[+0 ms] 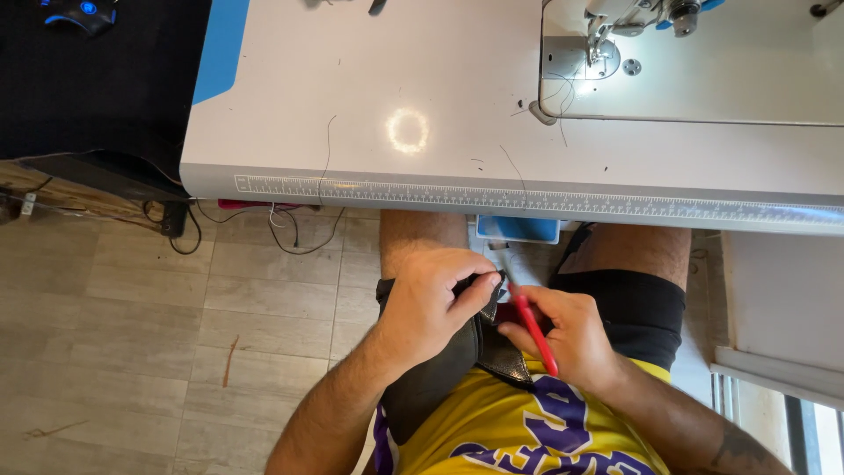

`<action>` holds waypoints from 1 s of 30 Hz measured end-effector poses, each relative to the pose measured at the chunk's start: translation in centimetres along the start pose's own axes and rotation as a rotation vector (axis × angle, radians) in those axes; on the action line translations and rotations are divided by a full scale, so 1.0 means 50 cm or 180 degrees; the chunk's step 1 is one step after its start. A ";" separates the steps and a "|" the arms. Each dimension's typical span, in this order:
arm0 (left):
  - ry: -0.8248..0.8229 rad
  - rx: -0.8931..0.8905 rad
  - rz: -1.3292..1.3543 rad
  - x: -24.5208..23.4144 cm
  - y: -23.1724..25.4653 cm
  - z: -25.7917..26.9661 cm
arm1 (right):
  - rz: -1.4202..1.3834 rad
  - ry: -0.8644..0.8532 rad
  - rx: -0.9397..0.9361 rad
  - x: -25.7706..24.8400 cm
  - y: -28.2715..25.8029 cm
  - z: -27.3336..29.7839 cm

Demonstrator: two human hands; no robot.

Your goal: A person is seen cutting black leather-like material with scissors and then sewing the pieces together using an industrial sewing machine to create a small pouch.

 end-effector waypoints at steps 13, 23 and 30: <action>0.0146 -0.0151 -0.0633 -0.070 -0.002 0.014 | 0.2580 0.1494 -0.0190 -0.324 0.015 -0.093; 0.0468 0.0088 -0.0614 -0.043 0.019 0.003 | 0.2835 0.1563 0.0700 -0.459 0.122 -0.187; 0.0396 0.0133 -0.0645 -0.012 0.008 -0.015 | 0.3703 0.1827 -0.1077 -0.414 0.096 -0.177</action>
Point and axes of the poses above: each hand's wrist, its own z-axis away from the middle knuckle, its own x-axis out of the palm, y = z × x, the point moved 5 cm from there along -z, towards the middle knuckle, and after that the axes turned 7 degrees about x, right-handed, at the moved point
